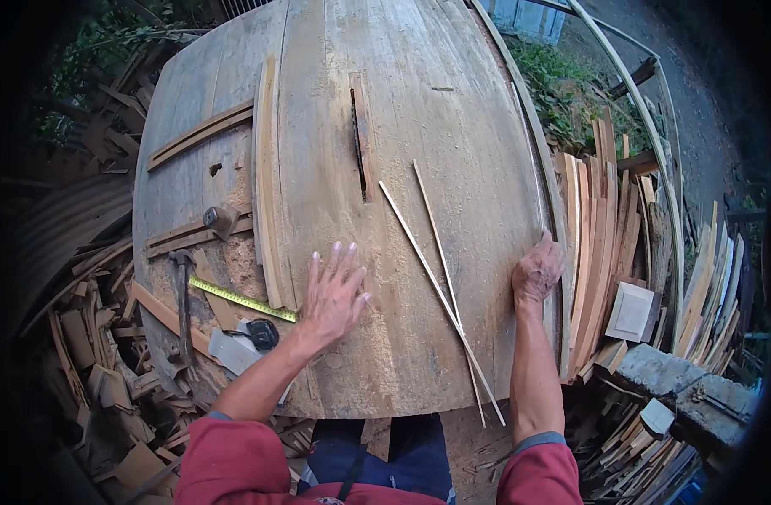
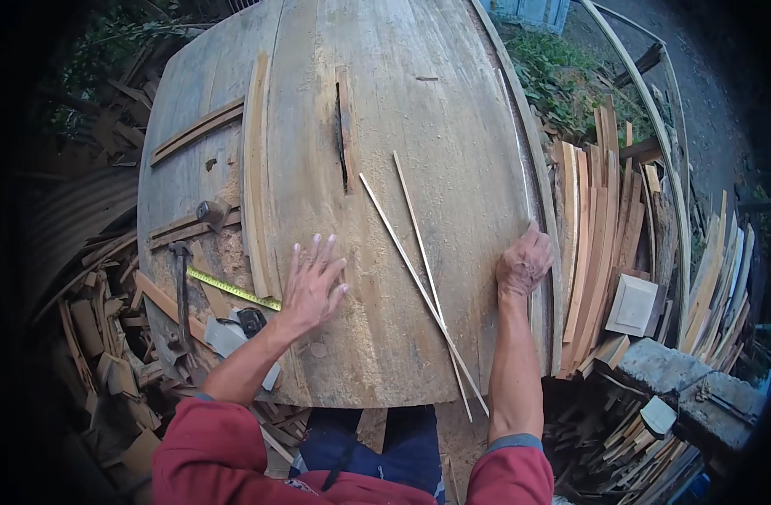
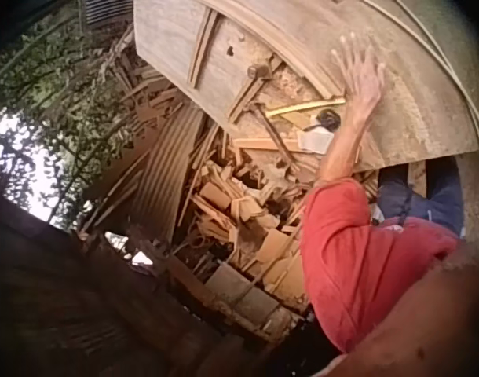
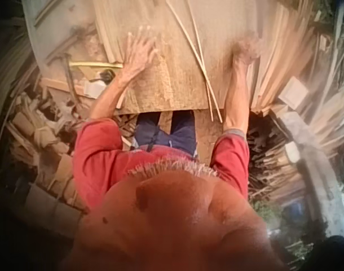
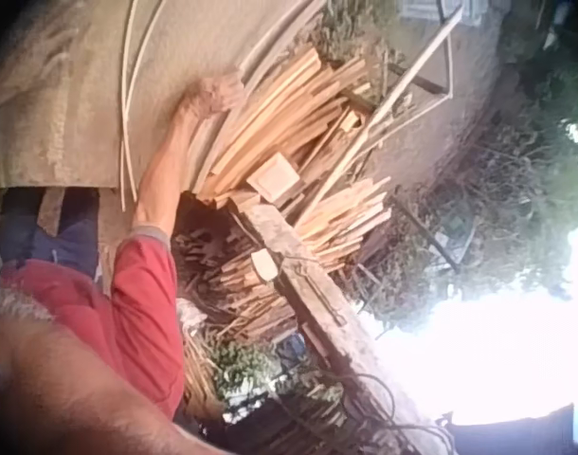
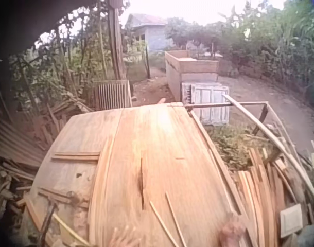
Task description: The person measures thin wood strips and then uses a hammer to nail them onto a larger wooden board at a workbench.
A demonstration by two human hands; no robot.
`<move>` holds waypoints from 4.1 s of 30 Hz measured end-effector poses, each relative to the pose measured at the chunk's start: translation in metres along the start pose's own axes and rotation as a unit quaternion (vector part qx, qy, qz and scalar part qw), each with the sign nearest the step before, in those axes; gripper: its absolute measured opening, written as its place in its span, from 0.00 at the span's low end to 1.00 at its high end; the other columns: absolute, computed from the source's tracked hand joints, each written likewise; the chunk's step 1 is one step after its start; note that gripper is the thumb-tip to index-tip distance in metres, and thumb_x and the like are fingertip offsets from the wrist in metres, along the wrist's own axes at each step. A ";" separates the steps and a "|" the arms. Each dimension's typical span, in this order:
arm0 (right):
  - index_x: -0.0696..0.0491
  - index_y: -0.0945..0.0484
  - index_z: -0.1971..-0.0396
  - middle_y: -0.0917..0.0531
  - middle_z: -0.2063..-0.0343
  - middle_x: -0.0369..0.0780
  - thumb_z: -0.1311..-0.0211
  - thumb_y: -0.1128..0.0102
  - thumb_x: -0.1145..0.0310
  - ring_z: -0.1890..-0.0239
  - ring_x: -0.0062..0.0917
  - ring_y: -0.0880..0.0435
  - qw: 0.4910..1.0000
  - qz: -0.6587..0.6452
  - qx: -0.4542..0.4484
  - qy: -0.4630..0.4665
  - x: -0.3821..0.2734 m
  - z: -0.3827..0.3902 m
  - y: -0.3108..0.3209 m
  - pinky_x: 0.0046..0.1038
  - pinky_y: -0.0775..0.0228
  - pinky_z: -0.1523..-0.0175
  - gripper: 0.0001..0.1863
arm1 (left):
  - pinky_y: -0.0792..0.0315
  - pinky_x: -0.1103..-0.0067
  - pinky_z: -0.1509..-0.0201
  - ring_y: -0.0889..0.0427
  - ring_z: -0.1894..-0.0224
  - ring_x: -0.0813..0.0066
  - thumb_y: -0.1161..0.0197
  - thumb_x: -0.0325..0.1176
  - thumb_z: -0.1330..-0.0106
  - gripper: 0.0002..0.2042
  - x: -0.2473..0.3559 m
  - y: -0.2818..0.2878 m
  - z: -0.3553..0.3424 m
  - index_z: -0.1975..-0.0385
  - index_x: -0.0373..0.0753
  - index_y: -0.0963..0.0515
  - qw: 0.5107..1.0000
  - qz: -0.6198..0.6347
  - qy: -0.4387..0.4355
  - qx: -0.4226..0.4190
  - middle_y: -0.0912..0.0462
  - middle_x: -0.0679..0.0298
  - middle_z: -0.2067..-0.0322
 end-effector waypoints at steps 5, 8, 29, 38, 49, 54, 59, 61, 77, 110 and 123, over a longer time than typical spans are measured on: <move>0.52 0.26 0.45 0.23 0.62 0.42 0.32 0.51 0.67 0.56 0.39 0.23 1.000 -0.017 -0.003 0.004 -0.024 0.002 0.003 0.41 0.35 0.52 0.18 | 0.49 0.54 0.27 0.44 0.27 0.47 0.40 0.41 0.33 0.21 -0.146 0.134 0.025 0.43 0.40 0.25 0.940 -0.128 0.194 0.249 0.36 0.49 0.32; 0.53 0.26 0.43 0.22 0.60 0.44 0.33 0.48 0.66 0.54 0.41 0.23 0.999 -0.036 -0.022 0.000 -0.037 0.001 0.005 0.43 0.34 0.50 0.19 | 0.36 0.56 0.36 0.34 0.34 0.51 0.42 0.42 0.31 0.16 -0.245 0.138 0.010 0.49 0.40 0.23 0.964 -0.188 0.158 0.103 0.29 0.52 0.38; 0.56 0.23 0.46 0.16 0.55 0.50 0.34 0.50 0.68 0.52 0.46 0.18 0.999 -0.004 -0.002 0.035 -0.029 0.002 0.004 0.43 0.28 0.47 0.18 | 0.23 0.56 0.58 0.14 0.64 0.46 0.40 0.50 0.40 0.24 -0.220 0.092 -0.072 0.72 0.30 0.17 0.941 0.037 0.304 0.144 0.15 0.42 0.71; 0.55 0.26 0.44 0.21 0.60 0.49 0.38 0.46 0.67 0.55 0.45 0.22 0.999 0.003 0.000 0.036 -0.029 -0.001 -0.003 0.46 0.33 0.50 0.21 | 0.22 0.57 0.63 0.14 0.68 0.43 0.40 0.47 0.41 0.20 -0.129 0.070 -0.134 0.74 0.30 0.18 0.945 0.099 0.269 0.159 0.16 0.40 0.73; 0.54 0.26 0.44 0.21 0.57 0.49 0.37 0.48 0.67 0.51 0.45 0.22 0.999 -0.008 -0.043 -0.018 -0.027 -0.002 -0.001 0.44 0.33 0.46 0.20 | 0.23 0.55 0.61 0.14 0.66 0.43 0.39 0.49 0.41 0.21 -0.121 0.070 -0.139 0.72 0.31 0.18 0.939 0.083 0.275 0.190 0.16 0.39 0.72; 0.55 0.25 0.44 0.19 0.52 0.51 0.36 0.48 0.67 0.49 0.46 0.21 0.998 -0.022 -0.051 -0.003 -0.040 0.003 -0.002 0.45 0.32 0.44 0.20 | 0.22 0.58 0.54 0.14 0.61 0.44 0.39 0.48 0.40 0.21 -0.129 0.068 -0.123 0.69 0.31 0.16 0.920 0.149 0.315 0.179 0.15 0.40 0.67; 0.57 0.25 0.45 0.19 0.51 0.51 0.33 0.50 0.69 0.50 0.47 0.22 0.998 -0.011 0.001 0.055 -0.009 0.003 -0.014 0.45 0.31 0.45 0.19 | 0.24 0.57 0.55 0.16 0.59 0.48 0.37 0.51 0.37 0.24 -0.107 0.076 -0.107 0.61 0.30 0.23 0.914 0.178 0.261 0.254 0.19 0.44 0.60; 0.56 0.24 0.45 0.19 0.52 0.51 0.32 0.50 0.69 0.51 0.47 0.21 0.997 -0.013 0.001 0.078 -0.015 0.006 -0.014 0.44 0.30 0.46 0.18 | 0.24 0.59 0.59 0.17 0.62 0.51 0.36 0.50 0.38 0.23 -0.095 0.070 -0.072 0.61 0.32 0.24 0.909 0.222 0.245 0.255 0.21 0.48 0.61; 0.54 0.23 0.43 0.21 0.50 0.49 0.30 0.48 0.54 0.46 0.42 0.24 0.970 -0.186 0.015 0.156 -0.115 0.075 0.054 0.45 0.33 0.42 0.24 | 0.25 0.69 0.61 0.20 0.64 0.64 0.34 0.31 0.44 0.08 -0.035 -0.008 0.406 0.66 0.38 0.21 0.933 0.216 0.189 0.217 0.25 0.62 0.67; 0.61 0.25 0.47 0.17 0.54 0.58 0.40 0.48 0.66 0.51 0.51 0.18 0.950 -0.217 -0.183 0.133 -0.318 0.117 0.017 0.43 0.30 0.45 0.23 | 0.23 0.64 0.59 0.18 0.64 0.52 0.40 0.25 0.37 0.05 -0.065 -0.074 0.510 0.63 0.35 0.20 0.866 0.380 0.277 0.169 0.20 0.54 0.66; 0.54 0.33 0.37 0.28 0.44 0.50 0.35 0.40 0.74 0.43 0.45 0.26 0.846 -0.285 -0.193 0.407 -0.319 0.305 0.185 0.46 0.33 0.38 0.27 | 0.23 0.62 0.51 0.15 0.58 0.51 0.39 0.41 0.35 0.13 -0.022 -0.268 0.631 0.66 0.38 0.15 0.711 0.440 0.541 0.092 0.14 0.49 0.66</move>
Point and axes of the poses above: each hand's wrist, its own z-axis away from the middle knuckle, its own y-axis out of the back of the hand, x = y × z, the point moved 8 cm from there along -z, towards the middle knuckle
